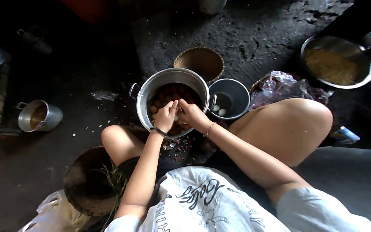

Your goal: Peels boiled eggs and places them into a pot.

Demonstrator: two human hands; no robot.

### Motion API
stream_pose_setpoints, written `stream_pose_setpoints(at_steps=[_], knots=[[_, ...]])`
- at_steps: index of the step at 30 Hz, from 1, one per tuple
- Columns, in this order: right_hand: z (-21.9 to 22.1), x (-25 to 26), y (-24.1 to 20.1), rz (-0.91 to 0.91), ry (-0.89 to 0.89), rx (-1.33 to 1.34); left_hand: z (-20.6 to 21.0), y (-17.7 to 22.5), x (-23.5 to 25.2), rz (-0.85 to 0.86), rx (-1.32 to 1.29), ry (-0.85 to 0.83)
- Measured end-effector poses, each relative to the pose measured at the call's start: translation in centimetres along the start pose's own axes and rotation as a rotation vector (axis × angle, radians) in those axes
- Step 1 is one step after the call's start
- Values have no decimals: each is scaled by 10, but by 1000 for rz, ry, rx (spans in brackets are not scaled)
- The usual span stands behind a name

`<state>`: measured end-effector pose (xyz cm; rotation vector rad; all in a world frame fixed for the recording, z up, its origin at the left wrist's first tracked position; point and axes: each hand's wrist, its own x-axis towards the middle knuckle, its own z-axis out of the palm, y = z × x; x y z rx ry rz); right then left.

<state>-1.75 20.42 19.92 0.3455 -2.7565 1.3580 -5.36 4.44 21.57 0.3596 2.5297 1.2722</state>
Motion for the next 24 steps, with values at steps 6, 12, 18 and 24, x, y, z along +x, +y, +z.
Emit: stream_pose_setpoints(at_steps=[6, 12, 18, 24], knots=[[-15, 20, -5, 364, -73, 241, 12, -19, 11, 33, -232, 141], [-22, 23, 4, 192, -121, 177, 15, -25, 11, 58, -303, 216], [-6, 13, 2, 11, 18, 215, 18, -17, 3, 53, -343, 218], [1, 1, -9, 3, 105, 87, 22, -13, -1, 51, -223, 230]])
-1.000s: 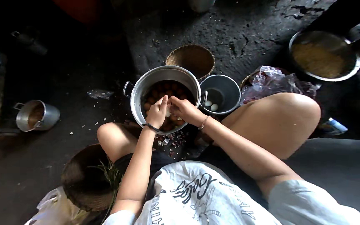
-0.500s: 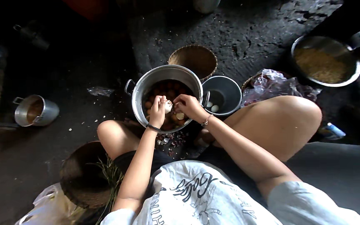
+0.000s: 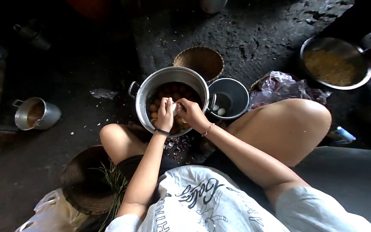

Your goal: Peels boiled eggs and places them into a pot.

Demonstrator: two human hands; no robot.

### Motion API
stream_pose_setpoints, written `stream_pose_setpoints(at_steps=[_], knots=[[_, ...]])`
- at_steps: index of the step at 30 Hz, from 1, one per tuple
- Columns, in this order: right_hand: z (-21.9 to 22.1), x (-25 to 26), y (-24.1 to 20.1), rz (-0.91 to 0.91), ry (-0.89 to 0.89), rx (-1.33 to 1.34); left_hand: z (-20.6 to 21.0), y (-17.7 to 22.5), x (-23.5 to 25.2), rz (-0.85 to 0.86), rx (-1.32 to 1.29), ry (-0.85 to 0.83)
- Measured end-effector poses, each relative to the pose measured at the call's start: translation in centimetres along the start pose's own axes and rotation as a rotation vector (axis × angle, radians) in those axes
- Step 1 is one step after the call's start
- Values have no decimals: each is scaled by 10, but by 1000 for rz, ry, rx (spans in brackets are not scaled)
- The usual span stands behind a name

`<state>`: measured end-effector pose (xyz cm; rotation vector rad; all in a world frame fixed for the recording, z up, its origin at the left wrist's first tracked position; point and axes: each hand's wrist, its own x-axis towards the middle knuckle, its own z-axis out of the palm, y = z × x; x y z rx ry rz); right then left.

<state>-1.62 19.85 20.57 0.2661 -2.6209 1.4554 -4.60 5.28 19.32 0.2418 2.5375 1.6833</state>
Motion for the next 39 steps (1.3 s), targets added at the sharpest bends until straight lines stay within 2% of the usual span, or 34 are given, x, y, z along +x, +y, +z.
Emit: stream_pose_setpoints(at_steps=[3, 6, 8, 11, 14, 18, 21, 26, 30, 36, 39], knots=[[-1, 0, 0, 55, 16, 30, 2, 0, 2, -6, -6, -1], [-8, 10, 4, 243, -33, 179, 5, 3, 8, -74, -178, 26], [-14, 19, 8, 294, -63, 217, 5, 4, 12, -102, -260, 57], [-15, 19, 9, 195, -91, 225, 4, 3, 11, -114, -267, 55], [-5, 12, 8, 68, -72, 160, -2, 10, -1, -230, -208, 26], [-2, 6, 5, -56, -88, 83, 2, 11, -3, -430, -490, 53], [-1, 6, 0, -47, -126, 15, 4, 7, -6, -483, -680, -13], [-2, 2, -7, -48, -116, -123, 5, 8, -2, -504, -637, -80], [2, 1, -12, -12, -98, -197, 9, 9, -2, -502, -637, -61], [-4, 5, -1, 107, -44, 45, 11, 5, 0, -600, -888, 14], [-6, 8, 6, 22, -66, 36, 8, 10, 1, -686, -929, 50]])
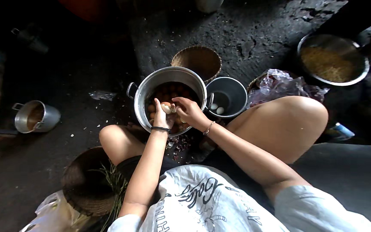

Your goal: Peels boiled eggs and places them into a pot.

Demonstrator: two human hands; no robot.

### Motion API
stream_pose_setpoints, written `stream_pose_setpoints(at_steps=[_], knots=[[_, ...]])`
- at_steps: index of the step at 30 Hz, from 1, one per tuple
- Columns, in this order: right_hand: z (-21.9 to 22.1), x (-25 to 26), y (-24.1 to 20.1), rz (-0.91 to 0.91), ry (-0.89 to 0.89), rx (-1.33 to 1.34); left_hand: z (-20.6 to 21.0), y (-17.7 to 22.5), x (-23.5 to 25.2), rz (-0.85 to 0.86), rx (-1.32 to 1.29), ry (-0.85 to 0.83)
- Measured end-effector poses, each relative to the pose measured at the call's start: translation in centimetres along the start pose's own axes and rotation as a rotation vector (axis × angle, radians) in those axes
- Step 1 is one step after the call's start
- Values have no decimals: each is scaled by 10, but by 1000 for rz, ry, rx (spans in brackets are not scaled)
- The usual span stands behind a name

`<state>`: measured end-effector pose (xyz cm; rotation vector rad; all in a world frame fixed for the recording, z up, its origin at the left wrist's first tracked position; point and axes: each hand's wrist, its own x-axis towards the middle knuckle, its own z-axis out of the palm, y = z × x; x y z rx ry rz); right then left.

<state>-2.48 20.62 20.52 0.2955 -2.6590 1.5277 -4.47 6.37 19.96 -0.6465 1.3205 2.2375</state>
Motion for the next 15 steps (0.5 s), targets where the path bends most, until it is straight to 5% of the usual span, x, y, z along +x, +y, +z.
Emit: stream_pose_setpoints(at_steps=[15], knots=[[8, -7, -7, -76, 12, -90, 5, 0, -2, -46, 14, -40]])
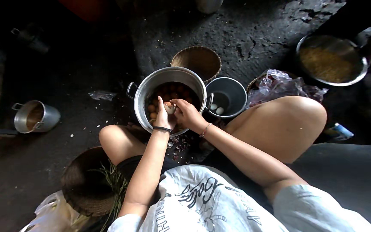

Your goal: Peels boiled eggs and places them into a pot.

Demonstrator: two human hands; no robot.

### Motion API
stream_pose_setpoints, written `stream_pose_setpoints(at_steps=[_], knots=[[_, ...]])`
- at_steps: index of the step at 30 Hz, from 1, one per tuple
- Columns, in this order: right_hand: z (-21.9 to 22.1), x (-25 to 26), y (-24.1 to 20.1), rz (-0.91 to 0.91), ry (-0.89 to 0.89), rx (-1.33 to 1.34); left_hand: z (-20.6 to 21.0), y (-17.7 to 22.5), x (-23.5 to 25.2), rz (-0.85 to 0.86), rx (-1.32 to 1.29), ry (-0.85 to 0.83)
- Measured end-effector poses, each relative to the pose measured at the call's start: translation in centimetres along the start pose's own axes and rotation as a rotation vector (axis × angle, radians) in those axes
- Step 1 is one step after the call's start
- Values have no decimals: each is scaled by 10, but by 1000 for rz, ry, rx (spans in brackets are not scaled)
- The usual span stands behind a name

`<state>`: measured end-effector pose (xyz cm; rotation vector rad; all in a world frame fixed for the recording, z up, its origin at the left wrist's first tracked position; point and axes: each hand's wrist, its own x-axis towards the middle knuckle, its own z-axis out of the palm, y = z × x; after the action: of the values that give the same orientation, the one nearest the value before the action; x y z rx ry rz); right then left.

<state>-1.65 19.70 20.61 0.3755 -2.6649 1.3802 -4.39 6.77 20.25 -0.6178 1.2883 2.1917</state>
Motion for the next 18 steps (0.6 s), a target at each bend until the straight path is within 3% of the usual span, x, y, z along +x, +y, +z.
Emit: stream_pose_setpoints(at_steps=[3, 8, 14, 18], knots=[[-3, 2, 0, 14, -27, 15, 2, 2, -4, 51, 131, 67], [-4, 7, 2, 8, -30, 46, 0, -1, -7, 307, 588, 135], [3, -2, 8, -41, 24, -100, 0, -4, -3, 420, 664, 144], [-1, -1, 2, 44, 20, 23, -4, -1, 0, 407, 699, 121]])
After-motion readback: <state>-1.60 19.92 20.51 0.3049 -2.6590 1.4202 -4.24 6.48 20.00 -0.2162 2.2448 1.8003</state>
